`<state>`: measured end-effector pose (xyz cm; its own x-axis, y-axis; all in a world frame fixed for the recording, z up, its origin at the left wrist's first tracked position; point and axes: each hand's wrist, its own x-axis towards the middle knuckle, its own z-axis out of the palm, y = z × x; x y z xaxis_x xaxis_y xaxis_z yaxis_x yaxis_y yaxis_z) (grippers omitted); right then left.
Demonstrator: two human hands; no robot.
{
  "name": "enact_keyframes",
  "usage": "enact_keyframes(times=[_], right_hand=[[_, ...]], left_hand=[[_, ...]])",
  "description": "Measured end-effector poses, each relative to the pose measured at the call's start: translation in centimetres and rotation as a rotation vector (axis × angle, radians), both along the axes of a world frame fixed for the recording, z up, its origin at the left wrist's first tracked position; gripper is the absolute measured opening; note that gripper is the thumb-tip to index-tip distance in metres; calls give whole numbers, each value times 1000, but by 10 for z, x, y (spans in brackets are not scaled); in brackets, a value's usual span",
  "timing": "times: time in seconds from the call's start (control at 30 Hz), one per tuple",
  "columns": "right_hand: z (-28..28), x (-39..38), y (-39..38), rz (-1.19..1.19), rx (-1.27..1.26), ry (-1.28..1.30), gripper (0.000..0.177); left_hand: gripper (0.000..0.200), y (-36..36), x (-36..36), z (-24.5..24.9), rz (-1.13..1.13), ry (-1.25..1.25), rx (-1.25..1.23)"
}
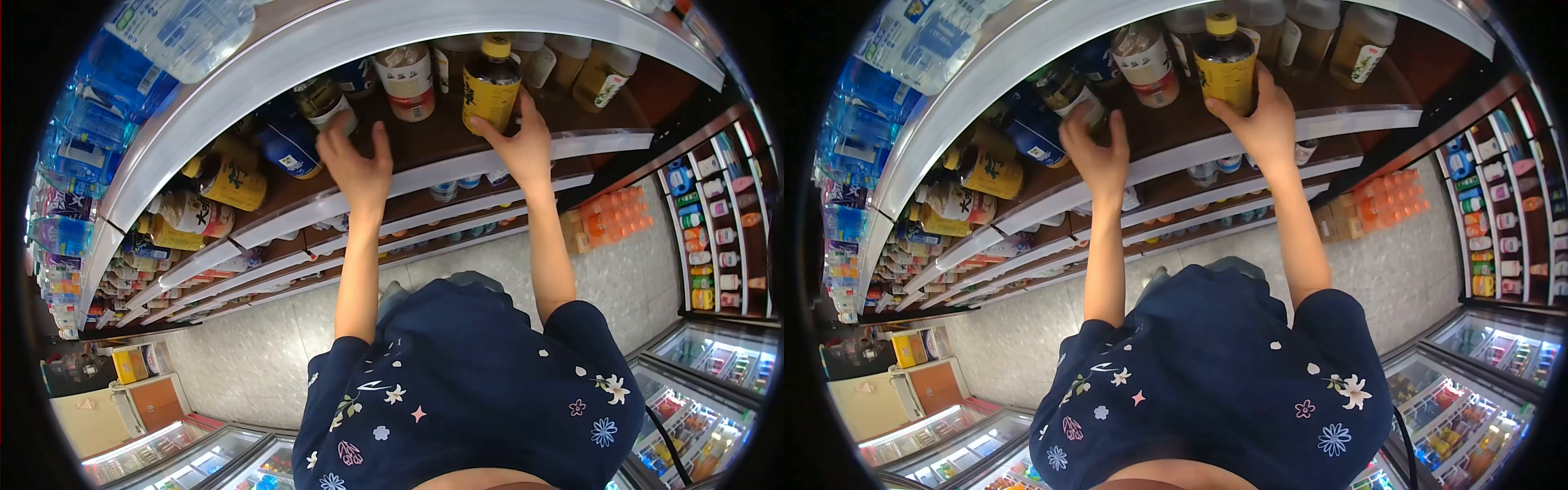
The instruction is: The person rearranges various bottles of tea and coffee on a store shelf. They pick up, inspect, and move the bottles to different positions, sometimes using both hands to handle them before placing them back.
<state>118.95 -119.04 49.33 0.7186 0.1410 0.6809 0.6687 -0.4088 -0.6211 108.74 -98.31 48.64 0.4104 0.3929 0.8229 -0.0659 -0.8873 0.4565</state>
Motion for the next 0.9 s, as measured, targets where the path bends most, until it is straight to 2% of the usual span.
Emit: enact_keyframes(times=[0.1, 0.2, 0.3, 0.4, 0.5, 0.6, 0.7, 0.9], right_hand=[[4, 0, -3, 22, 16, 66, 74], [2, -1, -3, 72, 41, 106, 76], [10, -11, -2, 115, -23, 173, 74], [10, -11, 3, 160, 9, 164, 75], [8, -13, 4, 179, 11, 184, 78], [2, -15, 5, 161, 18, 152, 77], [3, -23, 0, 216, 59, 236, 74], [1, -27, 10, 143, 42, 197, 66]], left_hand=[[46, 5, 2, -1, -18, -151, -179], [50, -2, 0, 3, 58, -105, -60], [57, -5, -4, 5, 130, -55, 170], [62, -12, 11, 15, -248, 15, -38], [72, -5, 54, 4, -302, -27, -90], [86, -6, 71, 10, -359, 80, -123], [96, -7, 56, 23, -395, 279, -310], [97, 6, 0, 21, -570, 283, -378]])
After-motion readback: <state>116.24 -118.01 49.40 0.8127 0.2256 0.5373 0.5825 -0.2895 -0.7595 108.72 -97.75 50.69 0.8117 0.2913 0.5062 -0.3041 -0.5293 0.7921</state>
